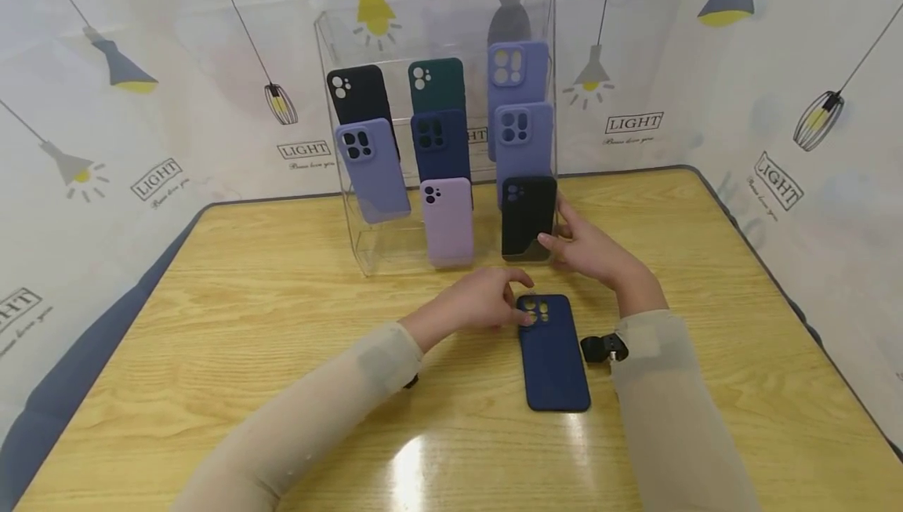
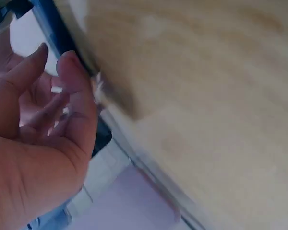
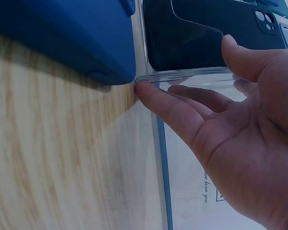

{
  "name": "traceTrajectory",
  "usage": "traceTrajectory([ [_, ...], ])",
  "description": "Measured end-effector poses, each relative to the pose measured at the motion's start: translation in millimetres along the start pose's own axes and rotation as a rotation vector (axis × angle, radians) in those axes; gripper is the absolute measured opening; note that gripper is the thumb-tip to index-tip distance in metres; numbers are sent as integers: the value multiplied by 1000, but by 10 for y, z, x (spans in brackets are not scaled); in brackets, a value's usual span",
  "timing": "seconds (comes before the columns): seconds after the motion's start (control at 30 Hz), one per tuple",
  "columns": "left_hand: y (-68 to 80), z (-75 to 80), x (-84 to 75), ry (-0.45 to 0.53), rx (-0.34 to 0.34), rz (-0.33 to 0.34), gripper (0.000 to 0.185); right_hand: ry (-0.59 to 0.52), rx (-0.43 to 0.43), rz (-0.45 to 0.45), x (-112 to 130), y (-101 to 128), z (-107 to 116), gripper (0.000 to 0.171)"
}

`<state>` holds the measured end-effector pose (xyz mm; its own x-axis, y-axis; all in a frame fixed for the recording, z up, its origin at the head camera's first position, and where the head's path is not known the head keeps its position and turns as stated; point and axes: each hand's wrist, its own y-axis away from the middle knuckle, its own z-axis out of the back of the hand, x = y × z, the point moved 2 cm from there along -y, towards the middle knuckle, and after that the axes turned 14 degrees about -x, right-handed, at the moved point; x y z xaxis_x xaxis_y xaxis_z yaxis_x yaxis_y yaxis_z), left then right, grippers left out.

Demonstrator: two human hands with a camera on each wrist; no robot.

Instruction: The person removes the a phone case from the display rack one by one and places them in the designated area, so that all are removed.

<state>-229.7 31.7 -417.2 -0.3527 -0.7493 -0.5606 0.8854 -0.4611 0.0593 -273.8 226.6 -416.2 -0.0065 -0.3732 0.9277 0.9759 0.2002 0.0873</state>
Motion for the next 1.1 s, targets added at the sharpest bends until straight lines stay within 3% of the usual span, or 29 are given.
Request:
traceTrajectory([
  [0.1,-6,199,-3,-4,-123,-104,53,-11,0,3,-13,3,-4,78],
  [0.27,4,667,100,-93,-411,-250,45,-25,0,12,-13,-4,-18,78],
  [0.4,41,978,308,-147,-608,-276,50,-26,1,2,-10,-1,-21,81],
  [0.5,68,1120,487,-182,-702,-260,61,-21,3,-12,-12,10,-17,82],
  [0.67,79,1222,704,-234,-686,-208,73,-14,4,-19,-16,27,-9,82],
  [0.9,67,1207,791,-284,-623,-181,67,-20,2,-19,-36,16,9,83],
  [1.1,105,1119,829,-267,-646,-225,66,-27,1,-17,-32,6,22,82],
])
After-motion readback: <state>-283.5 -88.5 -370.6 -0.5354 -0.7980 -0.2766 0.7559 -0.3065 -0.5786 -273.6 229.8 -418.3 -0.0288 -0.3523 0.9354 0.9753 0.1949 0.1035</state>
